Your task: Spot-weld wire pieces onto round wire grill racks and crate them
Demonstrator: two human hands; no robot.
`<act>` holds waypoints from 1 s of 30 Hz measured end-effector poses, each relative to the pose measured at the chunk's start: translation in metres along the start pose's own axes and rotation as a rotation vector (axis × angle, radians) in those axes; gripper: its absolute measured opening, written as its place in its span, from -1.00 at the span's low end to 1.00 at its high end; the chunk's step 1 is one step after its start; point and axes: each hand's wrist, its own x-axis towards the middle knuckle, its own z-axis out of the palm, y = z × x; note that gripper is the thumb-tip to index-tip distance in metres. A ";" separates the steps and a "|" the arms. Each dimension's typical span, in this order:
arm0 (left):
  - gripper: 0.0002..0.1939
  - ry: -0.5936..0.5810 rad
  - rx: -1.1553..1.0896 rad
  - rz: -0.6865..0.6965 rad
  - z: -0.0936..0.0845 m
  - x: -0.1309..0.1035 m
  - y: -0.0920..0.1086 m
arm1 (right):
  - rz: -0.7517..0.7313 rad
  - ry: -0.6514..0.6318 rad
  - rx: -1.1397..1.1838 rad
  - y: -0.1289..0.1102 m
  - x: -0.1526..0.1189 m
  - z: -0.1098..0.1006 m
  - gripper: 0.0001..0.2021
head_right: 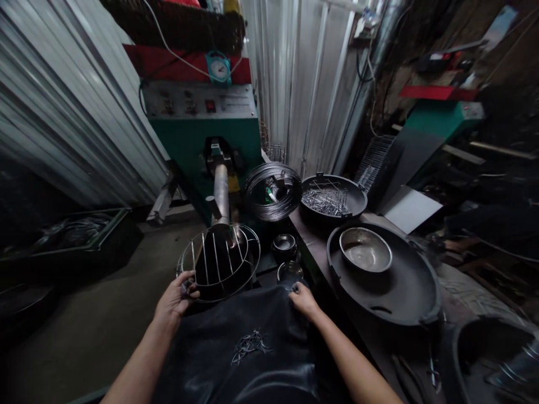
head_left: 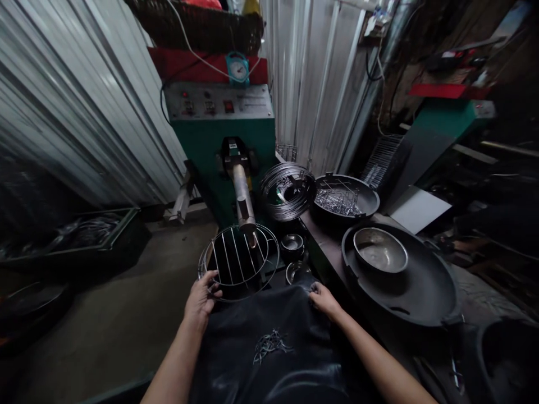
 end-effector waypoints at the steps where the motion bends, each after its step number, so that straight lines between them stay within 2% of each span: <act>1: -0.71 0.003 0.002 -0.001 0.000 0.000 0.000 | 0.016 -0.010 0.012 0.000 0.000 0.000 -0.84; 6: -0.67 0.023 0.046 0.024 0.002 0.001 -0.003 | 0.065 -0.095 0.106 -0.002 -0.002 -0.004 -0.82; 10: -0.64 0.052 0.083 0.047 0.004 -0.001 -0.009 | 0.048 -0.153 0.283 -0.002 -0.006 -0.010 -0.72; 14: -0.61 0.035 0.084 0.106 0.002 -0.005 -0.010 | 0.045 -0.150 0.374 -0.003 -0.009 -0.015 -0.62; 16: -0.58 0.033 0.083 0.124 0.001 -0.007 -0.007 | -0.015 -0.087 0.326 -0.005 -0.011 -0.017 -0.60; 20: -0.54 0.021 0.049 0.133 0.004 -0.005 0.003 | -0.241 0.037 0.113 -0.004 -0.012 -0.015 -0.66; 24: -0.55 -0.049 -0.040 0.130 0.009 0.002 0.010 | -0.357 -0.020 -0.151 0.007 -0.007 -0.006 -0.78; 27: -0.54 -0.068 -0.073 0.133 0.010 0.007 0.012 | -0.338 -0.060 -0.208 0.012 -0.001 -0.002 -0.83; 30: -0.52 -0.059 -0.082 0.129 0.008 0.012 0.014 | -0.161 -0.136 -0.078 0.012 0.001 -0.002 -0.81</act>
